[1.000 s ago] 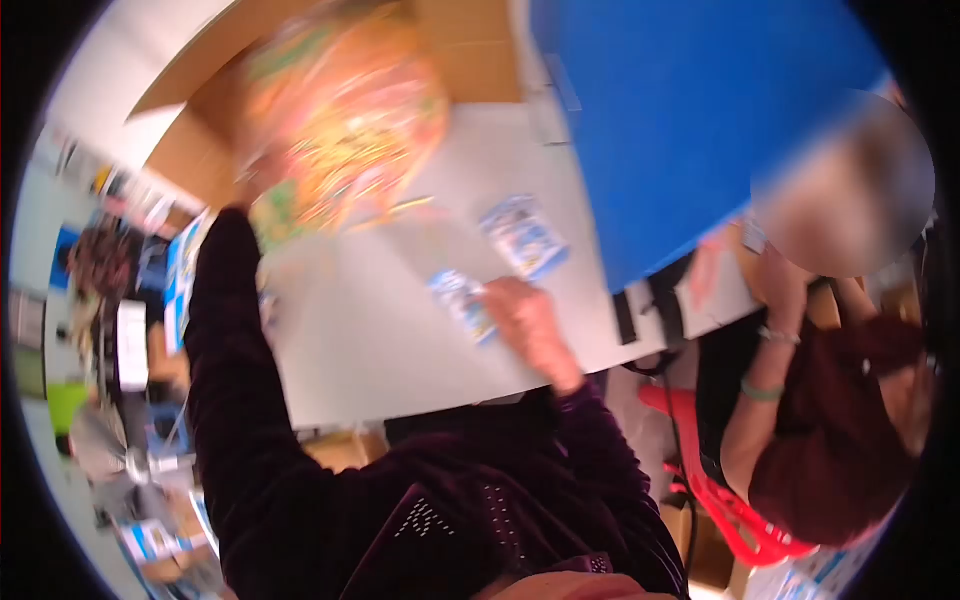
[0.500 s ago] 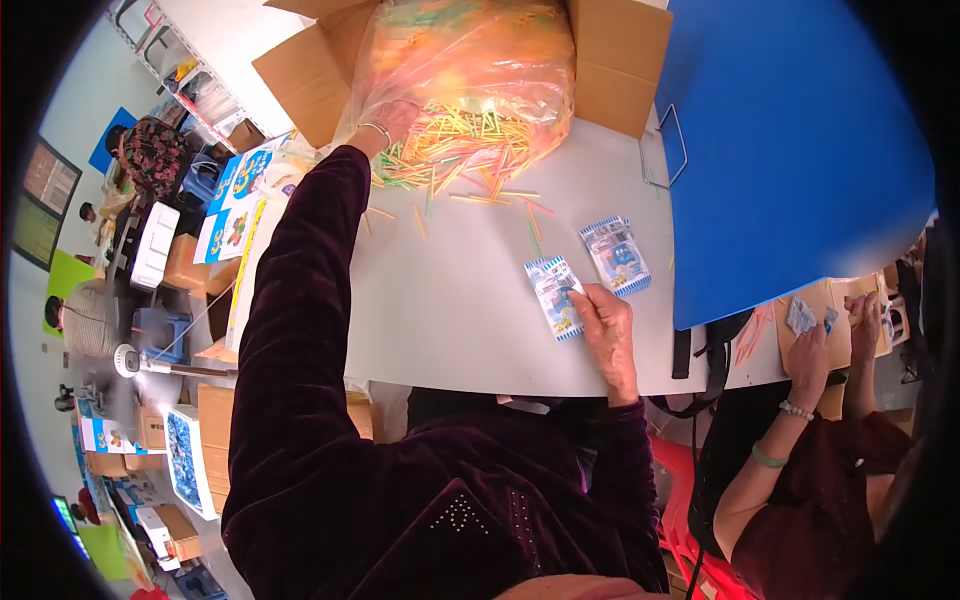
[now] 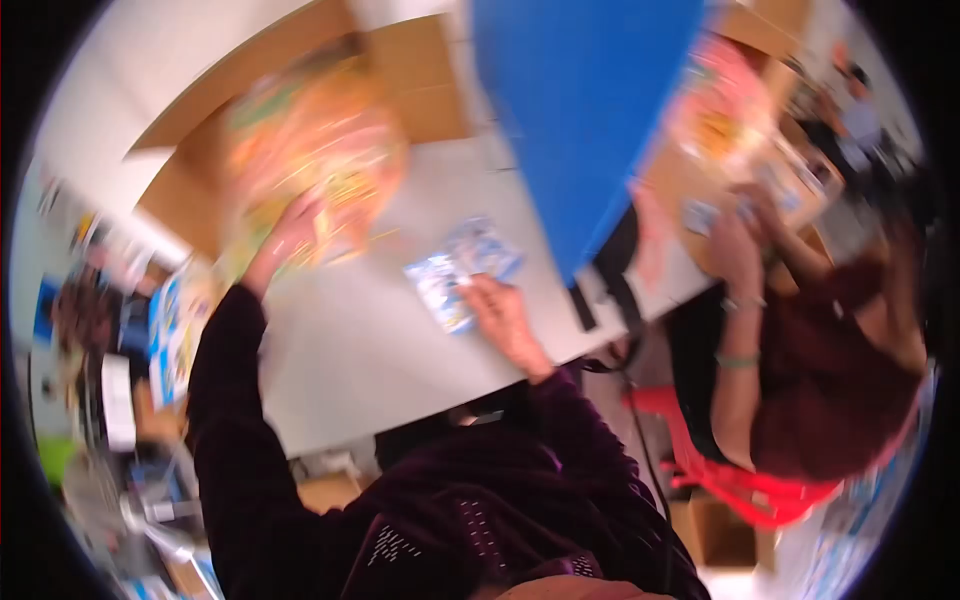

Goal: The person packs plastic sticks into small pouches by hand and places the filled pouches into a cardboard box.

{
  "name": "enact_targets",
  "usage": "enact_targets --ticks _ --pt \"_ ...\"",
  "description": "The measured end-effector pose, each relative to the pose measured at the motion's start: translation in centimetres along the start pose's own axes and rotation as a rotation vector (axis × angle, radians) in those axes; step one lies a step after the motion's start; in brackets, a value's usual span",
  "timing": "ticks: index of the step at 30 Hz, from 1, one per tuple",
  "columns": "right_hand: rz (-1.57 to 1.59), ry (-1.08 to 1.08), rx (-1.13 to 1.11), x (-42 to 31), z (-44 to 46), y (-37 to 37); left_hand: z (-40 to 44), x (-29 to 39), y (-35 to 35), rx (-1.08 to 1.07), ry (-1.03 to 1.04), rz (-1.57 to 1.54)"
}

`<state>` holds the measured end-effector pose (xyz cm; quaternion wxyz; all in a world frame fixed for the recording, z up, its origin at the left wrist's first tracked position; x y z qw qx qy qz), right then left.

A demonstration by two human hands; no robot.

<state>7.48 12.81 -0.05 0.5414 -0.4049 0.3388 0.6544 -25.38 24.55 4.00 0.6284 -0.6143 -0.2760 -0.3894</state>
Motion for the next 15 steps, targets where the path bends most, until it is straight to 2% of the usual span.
enact_targets --ticks 1,2,3,4,5,6,8,9,10,11,12,15 --pt "0.032 -0.008 0.045 -0.9 0.0 -0.6 0.2 -3.8 0.5 0.000 -0.216 -0.201" --pt "0.067 -0.015 0.086 -1.9 -0.1 -1.5 -1.2 -1.1 3.1 0.071 -0.323 -0.539" --pt "0.074 -0.056 0.120 -3.5 0.0 -2.8 0.1 -5.6 3.5 -0.166 -0.215 -0.656" --pt "0.091 -0.099 0.140 -5.3 0.0 -4.3 -1.2 -4.9 5.0 -0.146 -0.287 -0.787" --pt "0.067 -0.087 0.167 -7.2 -0.4 -6.3 -2.1 -4.1 6.5 -0.102 -0.446 -0.829" --pt "0.051 -0.080 0.181 -9.2 -0.6 -8.3 -2.6 -3.7 7.2 -0.156 -0.419 -0.902" --pt "0.039 -0.128 0.416 -13.0 -2.2 -13.7 -2.6 -4.4 7.8 -0.158 -0.400 -1.038" --pt "-0.117 -0.232 0.645 -15.1 -3.9 -16.7 -2.6 -5.2 7.7 -0.111 -0.415 -1.092" --pt "-0.189 -0.216 0.810 -16.1 -5.5 -19.7 -2.6 -5.9 7.5 -0.132 -0.416 -1.091" --pt "-0.170 -0.291 1.005 -16.1 -7.4 -22.7 -2.5 -6.9 7.1 -0.097 -0.423 -1.040" --pt "0.065 -0.383 1.201 -14.9 -8.9 -25.5 -2.1 -7.6 6.7 -0.059 -0.433 -0.990" --pt "0.195 -0.551 1.419 -13.0 -11.5 -30.6 -0.9 -7.7 6.4 -0.071 -0.421 -1.103"
Point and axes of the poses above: each hand's wrist, its own z-axis towards the middle knuckle, its own y-axis out of the palm, x = y × z, the point moved 7 cm from there along z, towards the middle knuckle, and after that the axes turned 7 degrees about z, right-handed, at the moved point
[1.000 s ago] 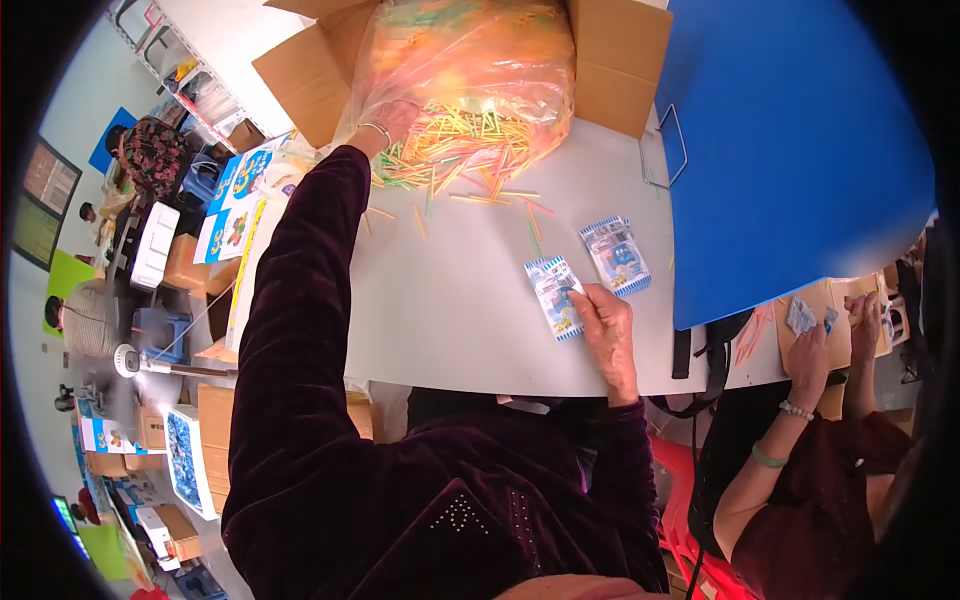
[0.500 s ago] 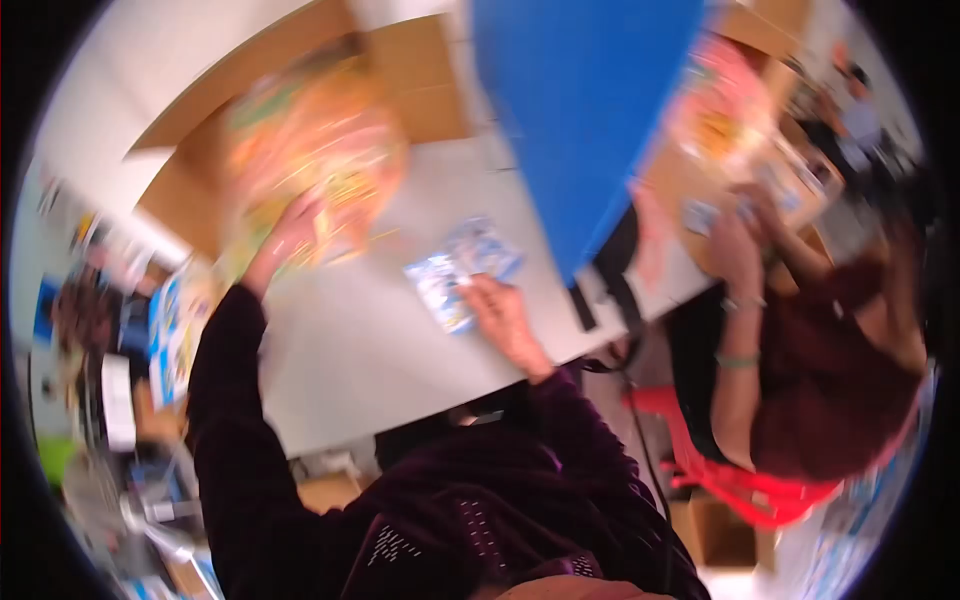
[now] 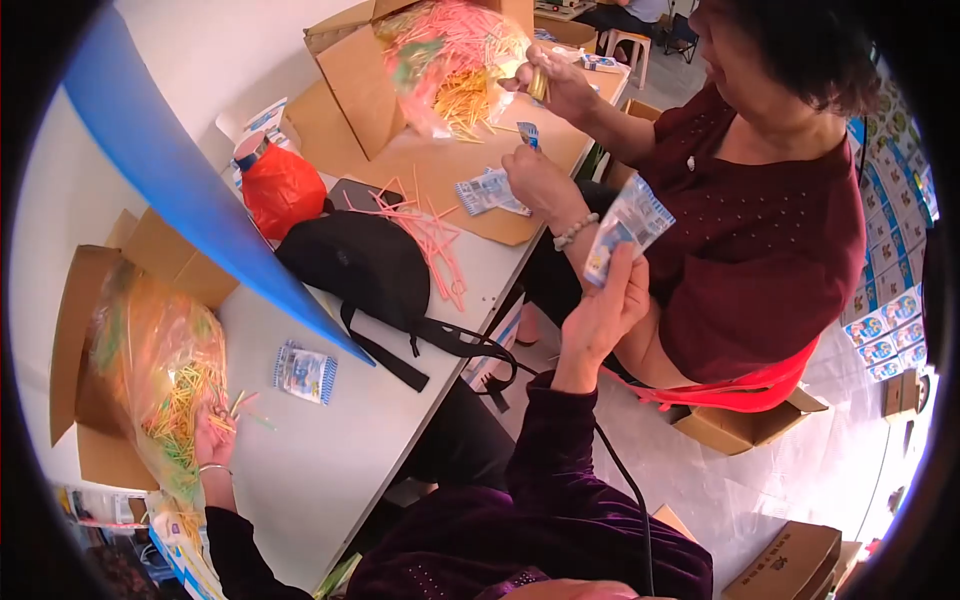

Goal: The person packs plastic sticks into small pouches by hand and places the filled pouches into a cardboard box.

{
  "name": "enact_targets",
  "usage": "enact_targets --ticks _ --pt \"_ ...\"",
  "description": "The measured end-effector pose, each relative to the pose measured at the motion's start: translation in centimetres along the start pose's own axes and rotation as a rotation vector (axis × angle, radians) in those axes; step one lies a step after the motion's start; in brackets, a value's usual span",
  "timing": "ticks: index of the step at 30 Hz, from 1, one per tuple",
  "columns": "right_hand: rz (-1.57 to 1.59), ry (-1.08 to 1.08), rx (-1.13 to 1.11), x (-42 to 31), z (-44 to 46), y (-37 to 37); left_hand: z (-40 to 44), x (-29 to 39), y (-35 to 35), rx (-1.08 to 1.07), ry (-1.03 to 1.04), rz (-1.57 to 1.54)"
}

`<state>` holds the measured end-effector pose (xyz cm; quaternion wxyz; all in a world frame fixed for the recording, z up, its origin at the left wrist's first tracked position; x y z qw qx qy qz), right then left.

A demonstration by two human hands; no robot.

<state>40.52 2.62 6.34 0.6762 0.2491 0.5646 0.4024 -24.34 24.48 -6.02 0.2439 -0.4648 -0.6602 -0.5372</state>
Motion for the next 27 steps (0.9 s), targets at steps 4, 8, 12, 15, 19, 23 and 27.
enact_targets --ticks 4,8,12,15,19,23,27 --pt "-0.085 0.032 0.096 2.8 1.7 -3.2 0.6 -0.4 0.2 -0.100 -0.181 -0.031" --pt "-0.056 0.102 -0.063 2.1 0.3 -0.7 -0.9 -0.2 5.8 -0.359 0.012 0.000" --pt "-0.037 0.423 -0.504 1.5 -8.0 6.4 -2.0 -0.8 7.7 -0.028 -0.012 0.133" --pt "-0.181 0.734 -0.975 2.7 -17.0 11.3 -3.5 0.1 11.7 -0.142 0.114 0.137" --pt "-0.119 1.054 -1.288 8.5 -28.7 12.6 -4.2 0.7 11.1 -0.127 0.198 0.082" --pt "-0.115 1.256 -1.369 12.2 -35.0 11.5 -5.8 2.0 11.4 0.042 0.272 0.108" --pt "-0.197 1.342 -1.407 11.2 -35.6 11.3 -6.7 2.5 12.6 0.021 0.348 0.113"
Point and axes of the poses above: each hand's wrist, its own z-axis towards the middle knuckle, its own y-axis out of the palm, x = y × z, the point moved 7 cm from there along z, towards the middle knuckle, and after that the axes turned 7 degrees about z, right-handed, at the moved point
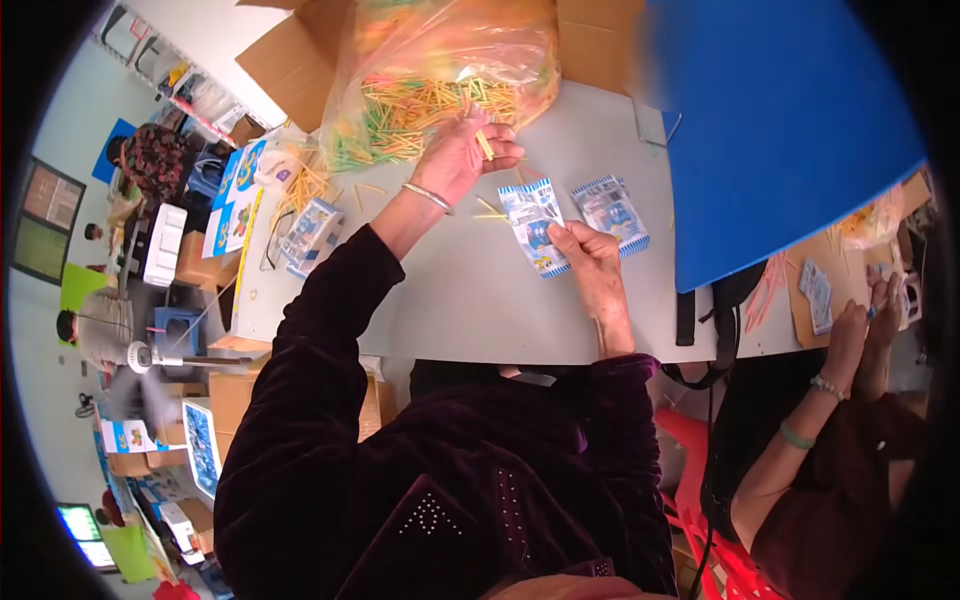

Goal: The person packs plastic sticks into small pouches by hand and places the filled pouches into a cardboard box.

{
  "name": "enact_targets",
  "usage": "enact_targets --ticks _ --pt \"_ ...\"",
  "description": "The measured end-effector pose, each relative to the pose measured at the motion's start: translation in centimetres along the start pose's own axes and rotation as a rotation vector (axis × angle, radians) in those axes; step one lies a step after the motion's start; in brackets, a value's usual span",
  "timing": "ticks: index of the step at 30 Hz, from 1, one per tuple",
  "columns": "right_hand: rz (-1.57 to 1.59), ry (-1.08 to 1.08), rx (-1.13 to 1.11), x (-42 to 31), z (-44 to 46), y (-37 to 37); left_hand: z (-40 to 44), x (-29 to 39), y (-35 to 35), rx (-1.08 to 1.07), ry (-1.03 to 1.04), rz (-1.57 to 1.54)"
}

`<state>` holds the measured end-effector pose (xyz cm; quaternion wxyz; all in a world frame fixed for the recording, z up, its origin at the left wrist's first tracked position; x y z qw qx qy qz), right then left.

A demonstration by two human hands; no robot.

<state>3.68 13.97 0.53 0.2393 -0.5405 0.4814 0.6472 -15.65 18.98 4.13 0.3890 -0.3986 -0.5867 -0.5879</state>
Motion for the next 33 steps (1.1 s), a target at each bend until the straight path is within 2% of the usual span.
enact_targets --ticks 6,11,15,19,26,33 --pt "0.003 0.005 -0.027 2.6 1.2 -0.3 -1.4 0.9 1.6 0.001 0.068 0.130" --pt "-0.008 0.046 -0.049 2.2 0.5 0.4 -2.6 0.3 3.6 -0.119 0.102 0.183" --pt "-0.010 0.090 -0.068 1.7 0.1 0.8 -3.8 0.2 5.3 -0.130 0.082 0.227" --pt "0.024 0.089 -0.088 1.7 -0.1 0.9 -3.9 -0.1 5.9 -0.151 0.157 0.307" --pt "0.035 0.046 -0.067 1.3 -0.3 0.7 -4.3 -0.5 6.5 -0.174 0.234 0.338" --pt "-0.052 -0.071 -0.035 1.7 0.2 -0.2 -4.9 -1.3 6.0 -0.173 0.173 0.418"
Point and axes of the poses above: each hand's wrist, its own z-axis towards the middle knuckle, its own y-axis out of the palm, x = y × z, the point moved 7 cm from there along z, towards the middle knuckle, and after that the axes turned 7 degrees about z, right-handed, at the moved point
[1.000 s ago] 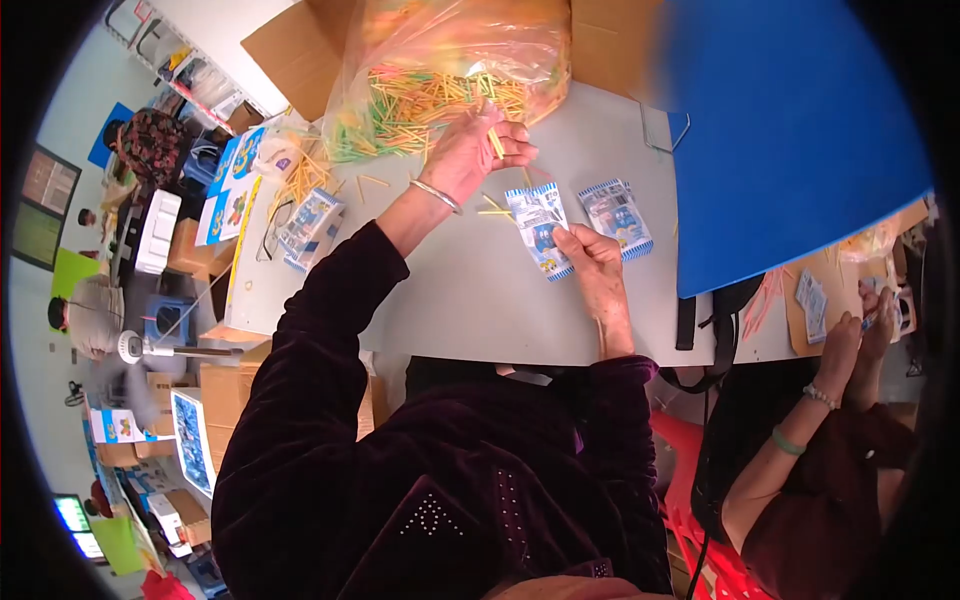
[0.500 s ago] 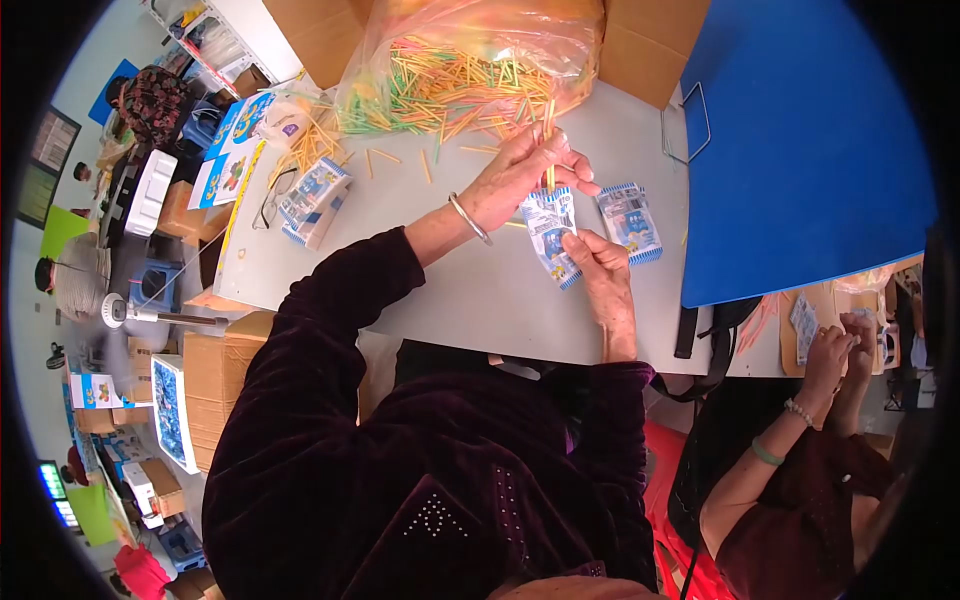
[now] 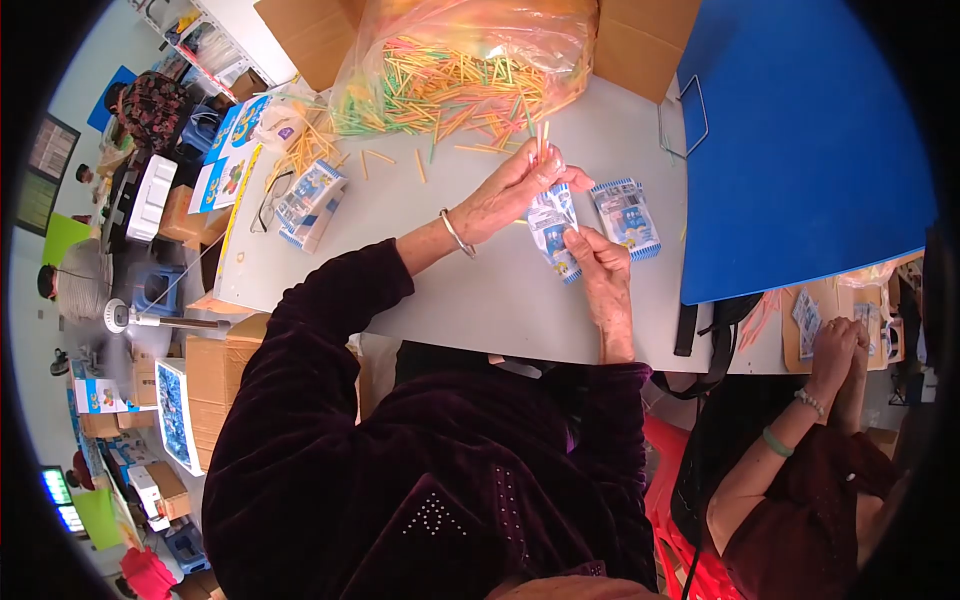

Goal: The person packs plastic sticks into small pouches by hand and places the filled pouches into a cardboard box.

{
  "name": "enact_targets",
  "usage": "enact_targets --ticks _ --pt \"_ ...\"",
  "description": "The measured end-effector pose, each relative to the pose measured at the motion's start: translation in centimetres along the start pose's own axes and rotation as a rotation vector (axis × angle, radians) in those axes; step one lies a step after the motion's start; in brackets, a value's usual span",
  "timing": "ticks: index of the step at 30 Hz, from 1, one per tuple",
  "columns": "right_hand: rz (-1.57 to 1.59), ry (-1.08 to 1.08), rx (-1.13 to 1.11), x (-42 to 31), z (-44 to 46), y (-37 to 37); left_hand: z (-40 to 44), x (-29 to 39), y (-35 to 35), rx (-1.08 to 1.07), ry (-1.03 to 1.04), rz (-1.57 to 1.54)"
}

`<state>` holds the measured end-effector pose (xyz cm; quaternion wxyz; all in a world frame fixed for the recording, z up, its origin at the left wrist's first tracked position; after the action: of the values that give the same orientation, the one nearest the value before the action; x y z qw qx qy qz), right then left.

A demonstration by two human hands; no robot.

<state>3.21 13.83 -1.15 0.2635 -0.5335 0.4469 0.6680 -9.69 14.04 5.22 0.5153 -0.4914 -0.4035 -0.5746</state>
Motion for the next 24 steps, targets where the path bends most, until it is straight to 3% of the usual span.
enact_targets --ticks 5,7,9,14,19,21,23,24 --pt "0.043 0.041 0.069 -1.5 -0.3 0.5 -0.2 -1.4 -0.9 -0.135 0.026 0.273" --pt "0.060 0.092 0.096 -1.5 -0.5 0.3 -0.1 -0.7 -1.3 -0.126 0.045 0.275" --pt "0.044 0.013 0.086 -1.6 -0.2 0.1 -0.1 -0.3 -1.7 -0.113 0.064 0.278" --pt "0.038 0.024 0.099 -1.5 -0.2 0.2 -0.3 0.0 -0.5 -0.249 0.050 0.703" --pt "0.063 0.063 0.040 -1.2 -0.2 0.3 0.3 0.2 -0.8 -0.219 0.133 0.489" --pt "-0.075 0.055 0.052 -1.6 -0.6 -0.3 -0.1 -0.5 -1.9 -0.215 -0.013 0.348" --pt "0.050 0.033 0.103 -2.1 -0.9 -1.3 -1.0 -1.2 -3.3 -0.174 -0.033 0.294" --pt "0.170 0.015 0.154 -2.4 -1.1 -2.0 -1.9 -1.1 -3.7 -0.183 0.185 0.770"
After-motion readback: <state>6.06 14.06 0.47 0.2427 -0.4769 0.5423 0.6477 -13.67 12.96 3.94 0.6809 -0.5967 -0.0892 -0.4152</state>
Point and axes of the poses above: each hand's wrist, its own z-axis towards the middle knuckle, its own y-axis out of the palm, x = y × z, the point moved 7 cm from there along z, towards the middle knuckle, and after that the axes turned 7 degrees about z, right-handed, at the moved point
